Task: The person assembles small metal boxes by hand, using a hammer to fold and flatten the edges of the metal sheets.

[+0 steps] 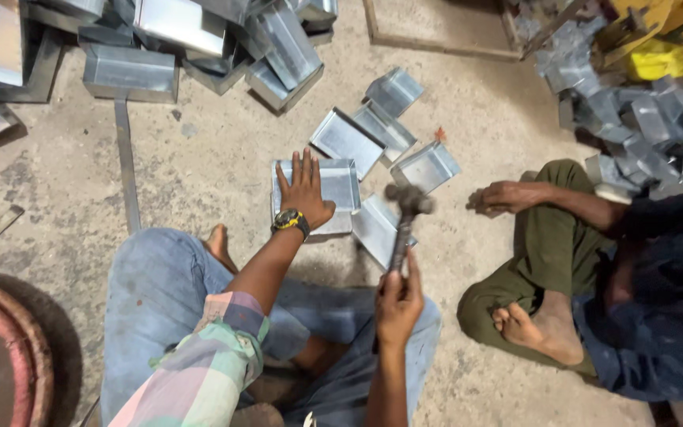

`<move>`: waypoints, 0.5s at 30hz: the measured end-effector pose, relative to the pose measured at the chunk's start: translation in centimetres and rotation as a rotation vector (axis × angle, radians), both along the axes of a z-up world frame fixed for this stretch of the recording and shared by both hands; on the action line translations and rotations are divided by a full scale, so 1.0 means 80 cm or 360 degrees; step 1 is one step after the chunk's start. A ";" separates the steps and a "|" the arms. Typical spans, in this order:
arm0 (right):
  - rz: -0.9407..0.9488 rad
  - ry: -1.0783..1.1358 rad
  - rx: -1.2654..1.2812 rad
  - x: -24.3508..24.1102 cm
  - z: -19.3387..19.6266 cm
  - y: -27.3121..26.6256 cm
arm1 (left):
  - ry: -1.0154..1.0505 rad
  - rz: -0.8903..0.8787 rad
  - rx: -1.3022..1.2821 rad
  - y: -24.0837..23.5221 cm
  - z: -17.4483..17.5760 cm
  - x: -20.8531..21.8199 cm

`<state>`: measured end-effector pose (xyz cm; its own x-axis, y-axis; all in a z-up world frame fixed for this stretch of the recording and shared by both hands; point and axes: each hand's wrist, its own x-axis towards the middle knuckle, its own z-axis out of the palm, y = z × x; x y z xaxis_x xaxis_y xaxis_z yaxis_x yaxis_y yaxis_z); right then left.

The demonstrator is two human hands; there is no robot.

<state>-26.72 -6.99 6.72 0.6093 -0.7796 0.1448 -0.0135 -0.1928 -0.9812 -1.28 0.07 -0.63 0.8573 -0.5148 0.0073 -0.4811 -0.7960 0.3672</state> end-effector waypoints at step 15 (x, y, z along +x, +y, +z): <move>-0.0104 0.0522 -0.0323 0.024 -0.008 0.002 | 0.0126 -0.0085 0.0039 0.020 0.017 -0.038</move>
<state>-24.79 -6.82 6.11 0.5988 -0.7939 0.1057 -0.3390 -0.3708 -0.8646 -4.29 1.68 0.70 0.8261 -0.5589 -0.0727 -0.4933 -0.7794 0.3862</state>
